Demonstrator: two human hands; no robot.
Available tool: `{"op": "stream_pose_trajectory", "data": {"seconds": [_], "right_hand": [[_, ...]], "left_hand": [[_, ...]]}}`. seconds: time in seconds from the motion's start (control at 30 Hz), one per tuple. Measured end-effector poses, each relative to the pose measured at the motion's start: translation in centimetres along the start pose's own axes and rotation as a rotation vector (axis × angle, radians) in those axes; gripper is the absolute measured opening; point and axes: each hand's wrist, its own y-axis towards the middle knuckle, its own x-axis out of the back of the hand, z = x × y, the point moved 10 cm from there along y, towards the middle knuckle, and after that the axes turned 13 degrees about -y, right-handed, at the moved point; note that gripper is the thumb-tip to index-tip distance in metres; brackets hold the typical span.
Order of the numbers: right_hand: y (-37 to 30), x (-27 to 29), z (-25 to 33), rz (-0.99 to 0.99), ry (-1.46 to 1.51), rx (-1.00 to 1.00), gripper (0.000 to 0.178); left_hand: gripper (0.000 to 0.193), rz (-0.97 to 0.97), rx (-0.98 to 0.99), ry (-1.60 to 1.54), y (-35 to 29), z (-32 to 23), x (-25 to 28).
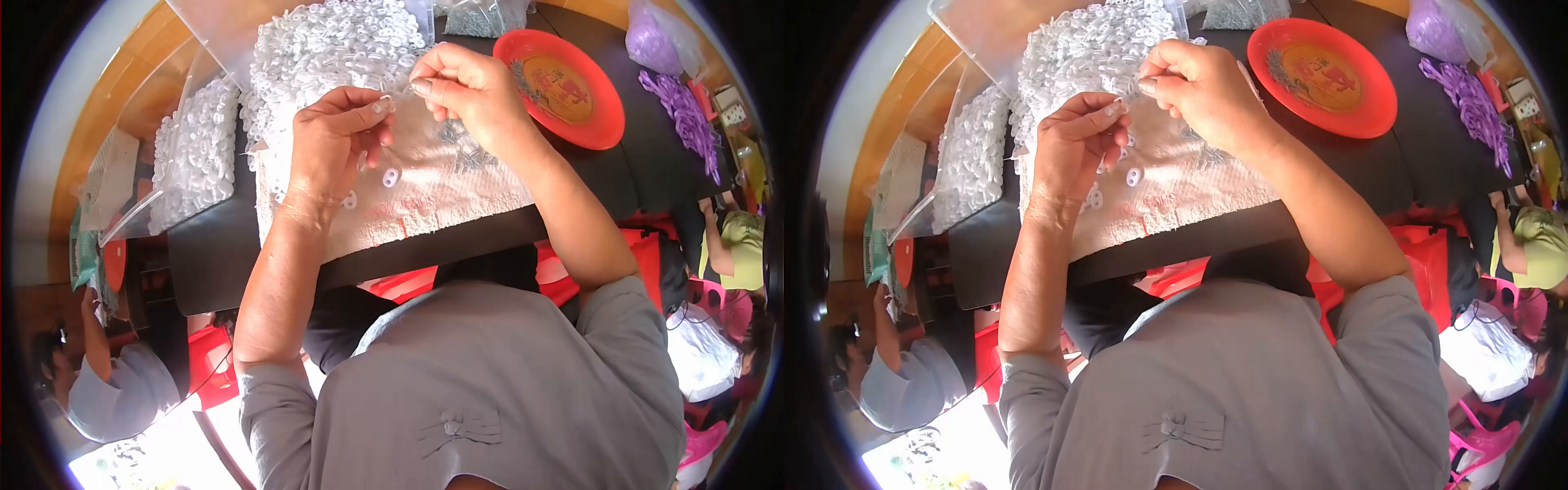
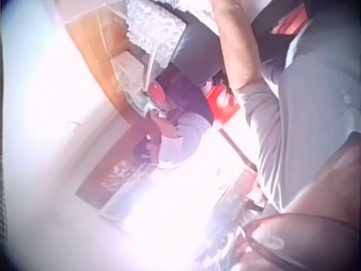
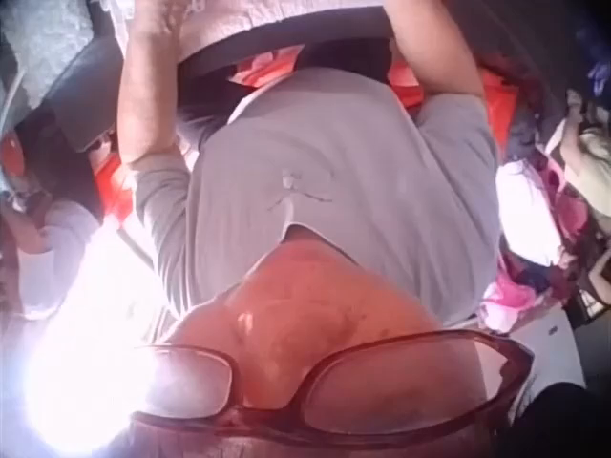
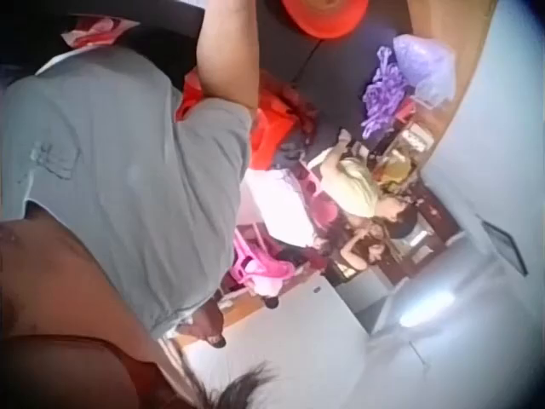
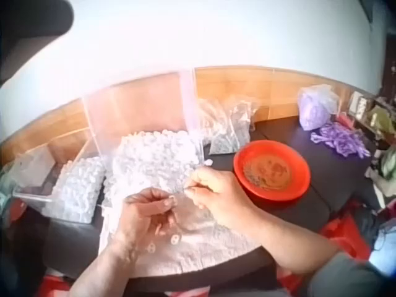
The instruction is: Manually assembling small white plastic ring components at a workbench.
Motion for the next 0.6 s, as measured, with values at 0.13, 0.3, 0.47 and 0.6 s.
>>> {"op": "stream_pose_trajectory", "data": {"seconds": [0.13,0.3,0.47,0.6], "right_hand": [[-0.2,-0.6,0.1,-0.014,-0.022,0.005,0.004],[-0.3,-1.3,0.2,-0.025,-0.007,0.017,0.005],[-0.4,-1.7,0.5,-0.055,0.034,0.071,0.007],[-0.5,-1.6,0.6,-0.053,-0.022,0.047,0.007]], "left_hand": [[0.012,-0.027,0.022,-0.069,0.0,0.3,0.4],[0.012,-0.045,0.024,-0.109,0.0,0.5,0.7],[0.012,-0.038,0.023,-0.138,-0.2,0.6,0.3],[0.012,-0.037,0.014,-0.133,-0.4,0.5,0.0]]}}
